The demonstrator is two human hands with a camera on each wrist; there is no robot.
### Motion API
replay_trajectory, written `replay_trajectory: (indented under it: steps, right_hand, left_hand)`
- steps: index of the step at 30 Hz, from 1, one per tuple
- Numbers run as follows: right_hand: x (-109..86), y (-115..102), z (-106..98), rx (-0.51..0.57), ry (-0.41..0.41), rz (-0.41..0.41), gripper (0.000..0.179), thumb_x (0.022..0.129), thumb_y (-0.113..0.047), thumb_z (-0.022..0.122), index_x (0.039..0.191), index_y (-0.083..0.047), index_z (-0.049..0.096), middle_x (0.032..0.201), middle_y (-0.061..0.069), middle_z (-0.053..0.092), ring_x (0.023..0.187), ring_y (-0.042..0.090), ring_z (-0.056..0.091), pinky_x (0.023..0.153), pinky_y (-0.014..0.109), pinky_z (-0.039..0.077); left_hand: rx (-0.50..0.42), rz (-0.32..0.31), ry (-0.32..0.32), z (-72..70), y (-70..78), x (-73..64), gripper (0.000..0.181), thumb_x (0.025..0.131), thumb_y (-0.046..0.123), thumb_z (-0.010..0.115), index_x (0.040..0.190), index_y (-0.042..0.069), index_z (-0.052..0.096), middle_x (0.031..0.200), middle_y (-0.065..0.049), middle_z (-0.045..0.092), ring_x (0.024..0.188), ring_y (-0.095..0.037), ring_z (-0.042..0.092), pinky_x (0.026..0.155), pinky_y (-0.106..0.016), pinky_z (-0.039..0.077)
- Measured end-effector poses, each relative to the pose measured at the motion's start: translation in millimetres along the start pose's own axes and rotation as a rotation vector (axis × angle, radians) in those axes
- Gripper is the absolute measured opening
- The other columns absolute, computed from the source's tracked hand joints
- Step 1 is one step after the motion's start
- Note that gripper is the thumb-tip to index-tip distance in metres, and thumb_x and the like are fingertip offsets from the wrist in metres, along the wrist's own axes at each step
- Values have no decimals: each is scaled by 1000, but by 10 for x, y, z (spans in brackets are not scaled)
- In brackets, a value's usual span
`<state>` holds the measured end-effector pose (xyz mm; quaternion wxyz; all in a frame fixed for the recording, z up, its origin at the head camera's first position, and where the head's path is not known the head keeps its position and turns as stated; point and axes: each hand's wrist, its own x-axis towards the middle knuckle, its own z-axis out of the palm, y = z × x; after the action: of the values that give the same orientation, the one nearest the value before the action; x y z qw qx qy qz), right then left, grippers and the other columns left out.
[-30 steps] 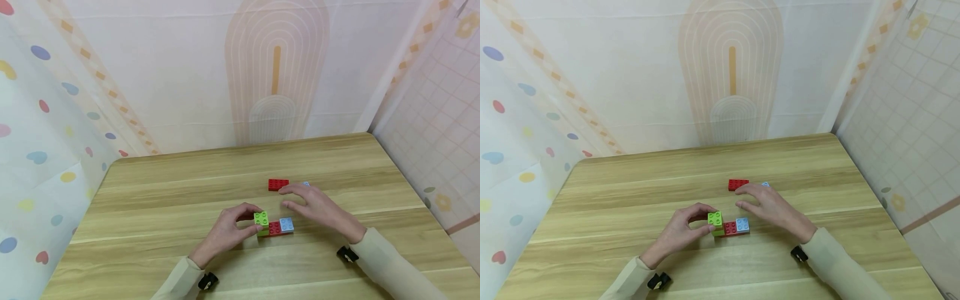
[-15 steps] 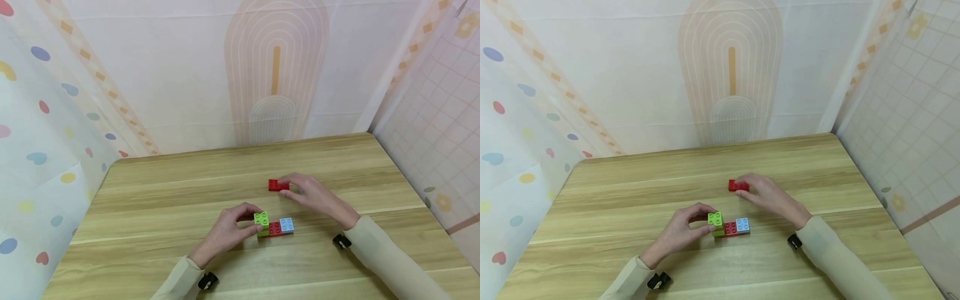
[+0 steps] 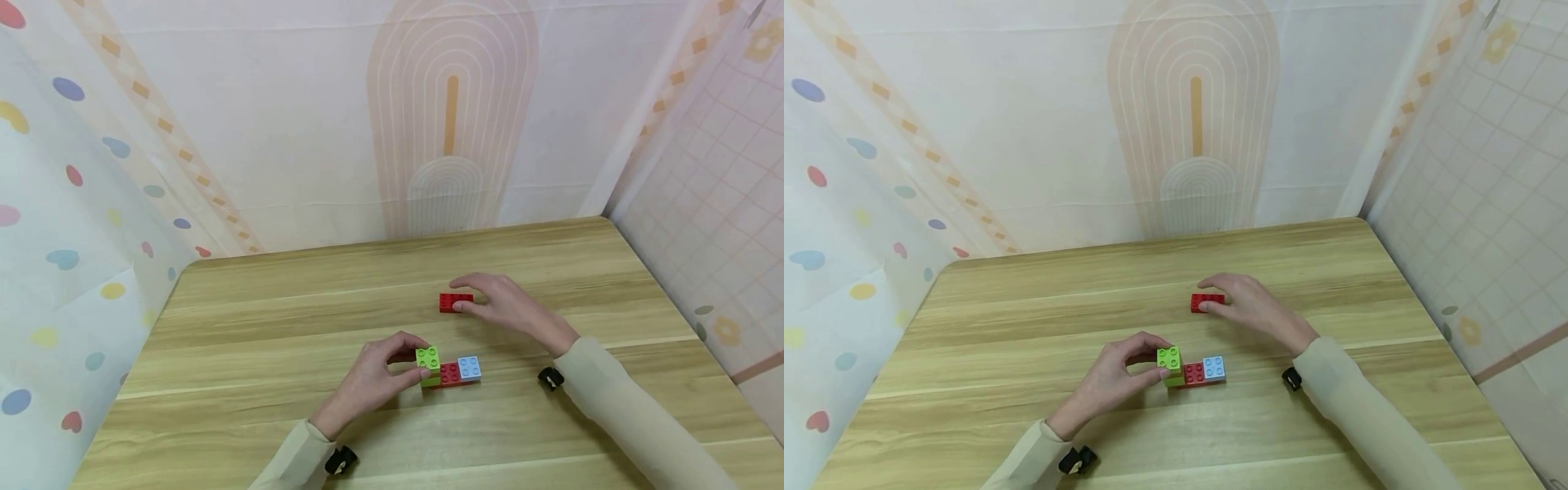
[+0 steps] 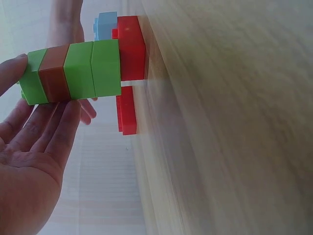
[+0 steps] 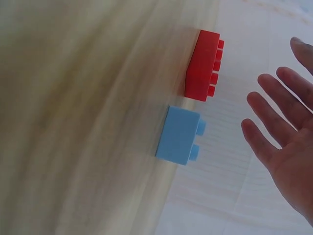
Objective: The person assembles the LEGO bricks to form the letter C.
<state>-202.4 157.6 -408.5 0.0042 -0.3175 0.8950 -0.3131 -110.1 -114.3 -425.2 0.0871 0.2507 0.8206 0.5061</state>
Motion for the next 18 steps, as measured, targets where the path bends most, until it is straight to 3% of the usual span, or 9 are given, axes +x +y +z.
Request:
replay_trajectory:
  steps: [18]
  right_hand:
    - [196, 90, 6, -10, -119, 76, 56, 94, -39, 69, 138, -6, 56, 137, 7, 58, 129, 26, 51, 107, 48, 41]
  left_hand:
    - [0, 9, 3, -2, -5, -8, 28, 91, 25, 74, 117, 22, 64, 112, 9, 67, 105, -12, 66, 95, -30, 52]
